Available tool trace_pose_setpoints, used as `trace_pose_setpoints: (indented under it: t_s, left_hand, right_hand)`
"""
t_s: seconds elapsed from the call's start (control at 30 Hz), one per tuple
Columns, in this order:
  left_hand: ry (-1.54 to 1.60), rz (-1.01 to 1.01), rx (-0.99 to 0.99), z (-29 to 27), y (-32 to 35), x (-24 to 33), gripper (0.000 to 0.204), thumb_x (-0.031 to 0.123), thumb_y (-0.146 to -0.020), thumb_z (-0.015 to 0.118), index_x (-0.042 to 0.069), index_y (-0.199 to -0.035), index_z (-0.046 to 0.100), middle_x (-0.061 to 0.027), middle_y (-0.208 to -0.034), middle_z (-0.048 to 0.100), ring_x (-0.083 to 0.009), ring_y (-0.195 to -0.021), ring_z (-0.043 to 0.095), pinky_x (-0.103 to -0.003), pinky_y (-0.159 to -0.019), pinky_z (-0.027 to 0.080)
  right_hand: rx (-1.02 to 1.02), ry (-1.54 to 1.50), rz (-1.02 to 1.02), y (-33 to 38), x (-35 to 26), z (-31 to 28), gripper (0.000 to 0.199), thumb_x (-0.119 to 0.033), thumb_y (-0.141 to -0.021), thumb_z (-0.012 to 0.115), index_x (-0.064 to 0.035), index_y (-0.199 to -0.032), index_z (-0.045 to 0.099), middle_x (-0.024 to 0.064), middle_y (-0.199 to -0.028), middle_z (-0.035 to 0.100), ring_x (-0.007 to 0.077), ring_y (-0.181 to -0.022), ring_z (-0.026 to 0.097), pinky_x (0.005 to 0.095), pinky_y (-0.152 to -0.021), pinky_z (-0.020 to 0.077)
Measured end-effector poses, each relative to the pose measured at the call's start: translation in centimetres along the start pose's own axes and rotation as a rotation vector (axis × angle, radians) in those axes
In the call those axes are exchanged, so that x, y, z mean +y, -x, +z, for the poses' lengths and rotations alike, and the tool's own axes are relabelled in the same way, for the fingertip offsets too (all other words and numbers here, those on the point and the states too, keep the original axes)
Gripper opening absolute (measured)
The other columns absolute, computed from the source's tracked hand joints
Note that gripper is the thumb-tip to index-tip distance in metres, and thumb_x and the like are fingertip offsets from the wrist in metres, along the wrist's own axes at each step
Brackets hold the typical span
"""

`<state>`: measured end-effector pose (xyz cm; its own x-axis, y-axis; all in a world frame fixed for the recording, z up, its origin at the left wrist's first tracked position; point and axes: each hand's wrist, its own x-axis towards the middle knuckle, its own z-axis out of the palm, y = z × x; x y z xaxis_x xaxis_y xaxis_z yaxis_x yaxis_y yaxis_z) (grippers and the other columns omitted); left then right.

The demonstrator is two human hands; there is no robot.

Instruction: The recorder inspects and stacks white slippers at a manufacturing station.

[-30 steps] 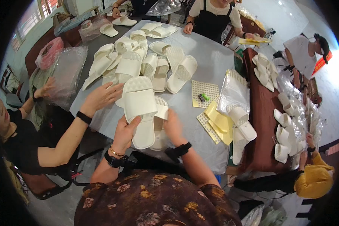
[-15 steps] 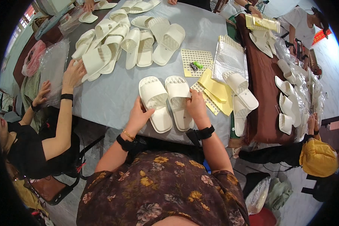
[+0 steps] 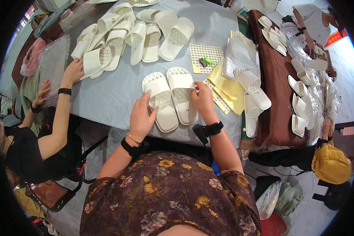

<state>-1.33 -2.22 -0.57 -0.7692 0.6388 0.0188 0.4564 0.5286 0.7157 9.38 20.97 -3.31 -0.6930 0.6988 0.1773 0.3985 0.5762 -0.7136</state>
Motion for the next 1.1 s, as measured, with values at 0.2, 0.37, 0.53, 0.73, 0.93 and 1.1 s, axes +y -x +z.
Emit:
trace_pose_setpoints:
  t_s: [0.2, 0.37, 0.53, 0.73, 0.93, 1.1]
  left_hand:
    - [-0.054, 0.627, 0.045, 2.2, -0.3, 1.2, 0.048, 0.017, -0.081, 0.073, 0.006, -0.126, 0.058, -0.0112, -0.116, 0.059, -0.0307, -0.105, 0.057, -0.040, -0.091, 0.045]
    - [-0.091, 0.674, -0.034, 4.7, -0.5, 1.6, 0.050, 0.028, -0.078, 0.075, 0.006, -0.121, 0.060, -0.0121, -0.128, 0.056, -0.0305, -0.120, 0.052, -0.043, -0.100, 0.040]
    - [-0.134, 0.638, -0.044, 5.4, -0.4, 1.7, 0.055, 0.033, -0.077, 0.076, 0.008, -0.123, 0.059, -0.0113, -0.131, 0.055, -0.0304, -0.123, 0.050, -0.045, -0.103, 0.037]
    - [-0.118, 0.610, -0.063, 5.4, -0.4, 1.8, 0.055, 0.034, -0.078, 0.075, 0.008, -0.123, 0.059, -0.0108, -0.131, 0.054, -0.0306, -0.123, 0.049, -0.046, -0.105, 0.036]
    - [-0.123, 0.614, -0.053, 5.5, -0.4, 1.6, 0.053, 0.034, -0.078, 0.075, 0.008, -0.122, 0.059, -0.0109, -0.131, 0.054, -0.0302, -0.123, 0.050, -0.046, -0.105, 0.036]
    - [-0.125, 0.612, -0.052, 5.5, -0.4, 1.5, 0.053, 0.035, -0.079, 0.074, 0.008, -0.122, 0.059, -0.0110, -0.132, 0.054, -0.0301, -0.123, 0.050, -0.046, -0.105, 0.036]
  right_hand:
    - [-0.021, -0.093, -0.004, 3.0, -0.7, -2.1, 0.022, -0.007, -0.083, 0.066, -0.0014, -0.104, 0.063, 0.0185, -0.091, 0.061, 0.0323, -0.077, 0.063, 0.0405, -0.070, 0.0513]
    - [-0.156, -0.057, -0.017, 6.2, -1.6, -2.2, 0.012, -0.007, -0.084, 0.065, -0.0029, -0.095, 0.063, 0.0157, -0.087, 0.061, 0.0330, -0.075, 0.062, 0.0420, -0.068, 0.0508]
    - [-0.131, 0.000, -0.082, 7.2, -1.5, -1.5, 0.009, -0.008, -0.085, 0.064, -0.0044, -0.093, 0.062, 0.0165, -0.086, 0.060, 0.0371, -0.078, 0.062, 0.0451, -0.068, 0.0505]
    - [-0.181, 0.123, -0.092, 6.3, -2.0, -1.6, 0.008, -0.011, -0.087, 0.062, -0.0037, -0.089, 0.060, 0.0170, -0.086, 0.060, 0.0381, -0.080, 0.061, 0.0465, -0.068, 0.0506]
    - [-0.325, 0.275, -0.139, 5.3, -2.2, -1.7, 0.009, -0.008, -0.086, 0.059, -0.0044, -0.093, 0.057, 0.0174, -0.093, 0.059, 0.0401, -0.083, 0.061, 0.0470, -0.070, 0.0505]
    - [-0.339, 0.160, -0.097, 5.4, -1.6, -2.2, 0.009, -0.006, -0.085, 0.059, -0.0048, -0.094, 0.057, 0.0170, -0.094, 0.059, 0.0396, -0.086, 0.060, 0.0462, -0.072, 0.0503]
